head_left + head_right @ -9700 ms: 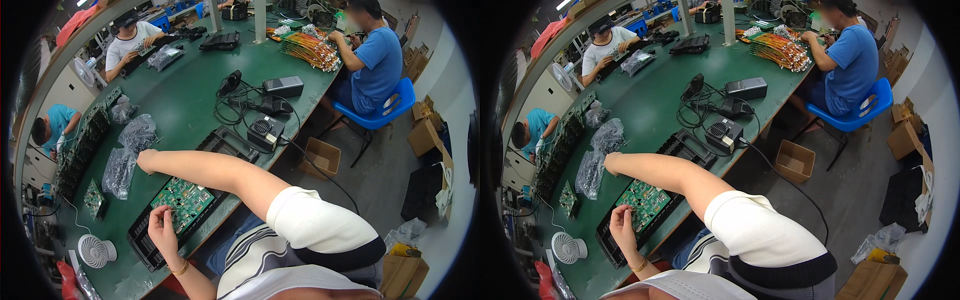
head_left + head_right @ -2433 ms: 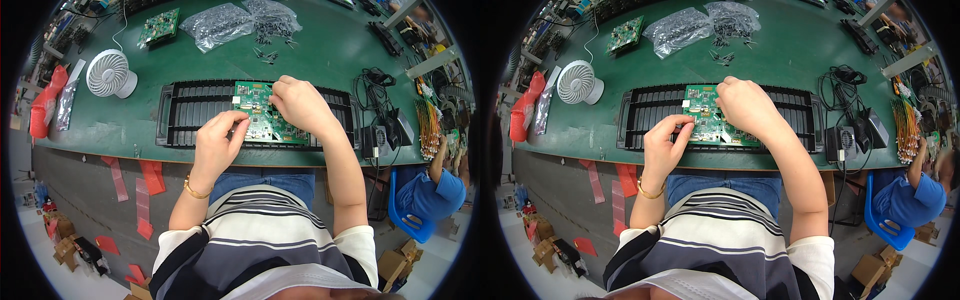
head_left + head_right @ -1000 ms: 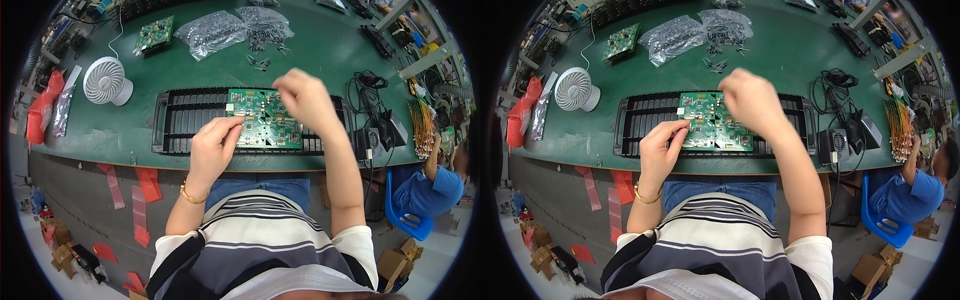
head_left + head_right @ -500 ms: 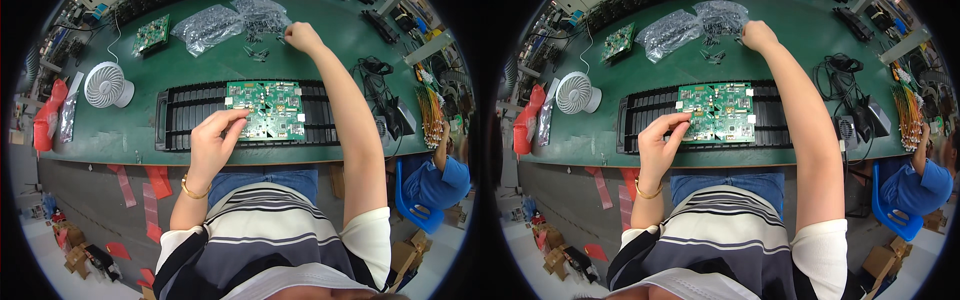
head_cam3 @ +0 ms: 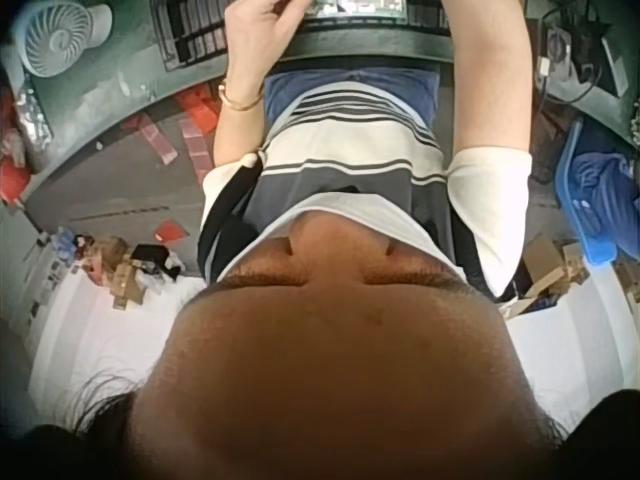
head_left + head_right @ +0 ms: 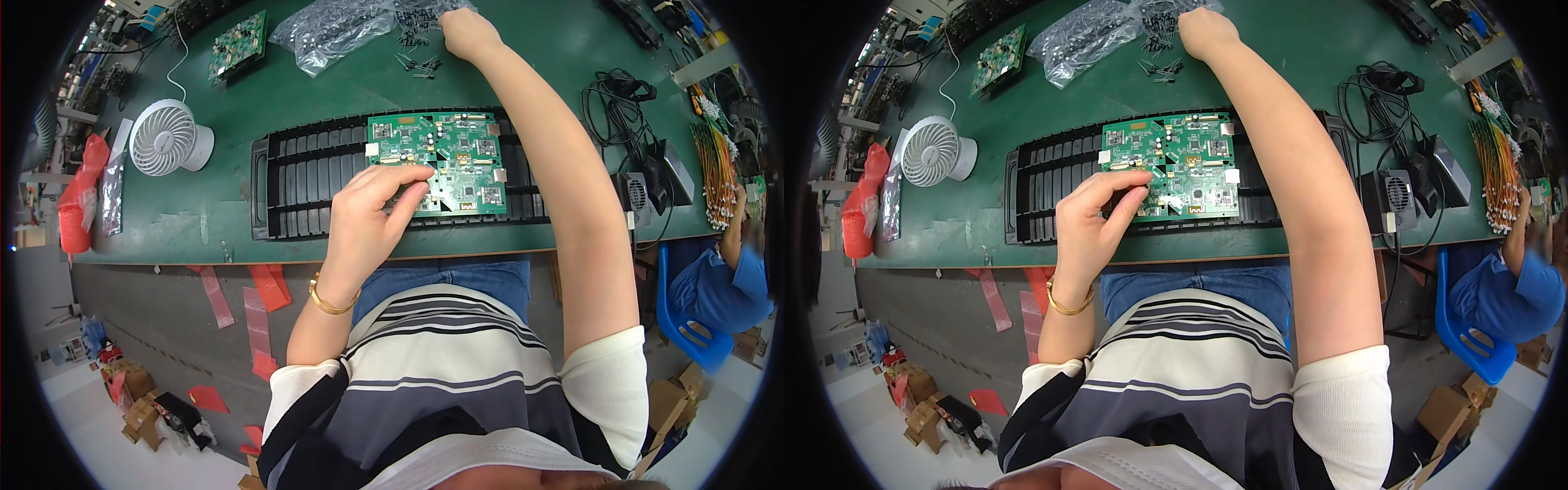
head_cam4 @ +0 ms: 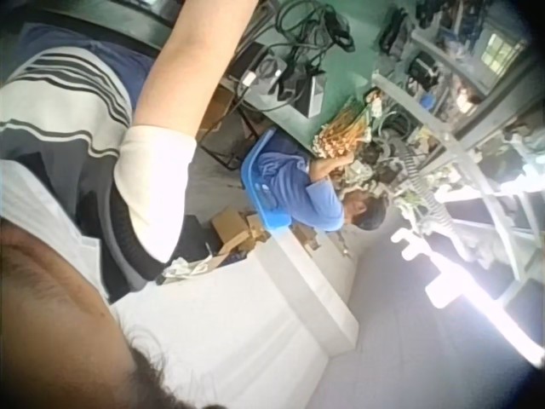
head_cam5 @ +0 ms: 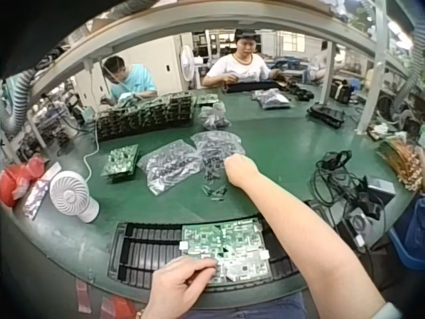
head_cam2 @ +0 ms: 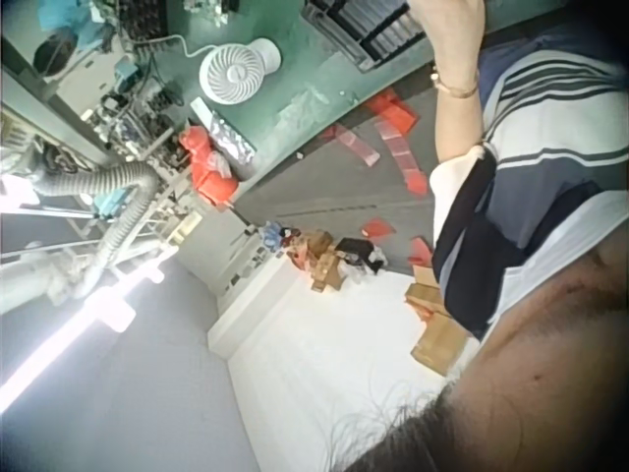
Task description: The person places a circuit board onto a rack and inserts small electronic components into it by hand. They then move the board onto a stack and repeat the process with another circuit board.
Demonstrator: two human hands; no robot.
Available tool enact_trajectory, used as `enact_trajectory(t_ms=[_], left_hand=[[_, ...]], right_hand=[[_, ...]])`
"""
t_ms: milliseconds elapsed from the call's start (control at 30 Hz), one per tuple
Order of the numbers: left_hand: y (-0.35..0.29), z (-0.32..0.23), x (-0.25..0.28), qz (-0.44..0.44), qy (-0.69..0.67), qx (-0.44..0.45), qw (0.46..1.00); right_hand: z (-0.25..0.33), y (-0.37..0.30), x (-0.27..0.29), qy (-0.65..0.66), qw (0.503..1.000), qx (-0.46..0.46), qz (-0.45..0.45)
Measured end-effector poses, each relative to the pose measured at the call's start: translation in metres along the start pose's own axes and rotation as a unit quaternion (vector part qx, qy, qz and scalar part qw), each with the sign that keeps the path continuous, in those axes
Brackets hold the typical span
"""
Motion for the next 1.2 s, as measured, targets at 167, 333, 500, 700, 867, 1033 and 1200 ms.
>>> enact_trajectory(t_ms=[167, 333, 500, 700, 867, 1033, 1200], left_hand=[[0.006, 0.001, -0.003, -0.022, 0.015, -0.001, 1.000], [0.007, 0.002, -0.007, -0.022, 0.025, -0.004, 0.999], [0.007, 0.003, -0.007, -0.026, 0.017, -0.009, 0.999], [0.007, 0.004, -0.007, -0.022, 0.022, 0.000, 1.000], [0.007, 0.003, -0.007, -0.019, 0.028, -0.002, 0.999], [0.009, -0.002, -0.009, -0.004, 0.028, -0.016, 0.999], [0.009, -0.002, -0.011, 0.016, 0.025, -0.020, 0.999]], right_hand=[[0.001, 0.000, -0.001, 0.003, 1.000, 0.003, 0.015], [-0.004, 0.001, -0.003, 0.018, 1.000, -0.004, 0.014], [0.002, 0.000, 0.004, 0.034, 0.999, -0.009, 0.000], [0.014, 0.002, 0.030, 0.121, 0.992, 0.025, -0.006], [0.032, -0.013, 0.061, 0.173, 0.983, 0.064, -0.026], [0.047, -0.043, 0.100, 0.222, 0.971, 0.073, -0.060], [0.061, -0.085, 0.144, 0.284, 0.954, 0.079, -0.059]])
Point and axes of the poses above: each hand's wrist, its own y-axis towards the middle knuckle, its own x-axis out of the back of the hand, z = x × y, the point moved 7 cm from there along y, towards the middle knuckle, and after that the axes turned 2 degrees about x, right-handed, at the moved point
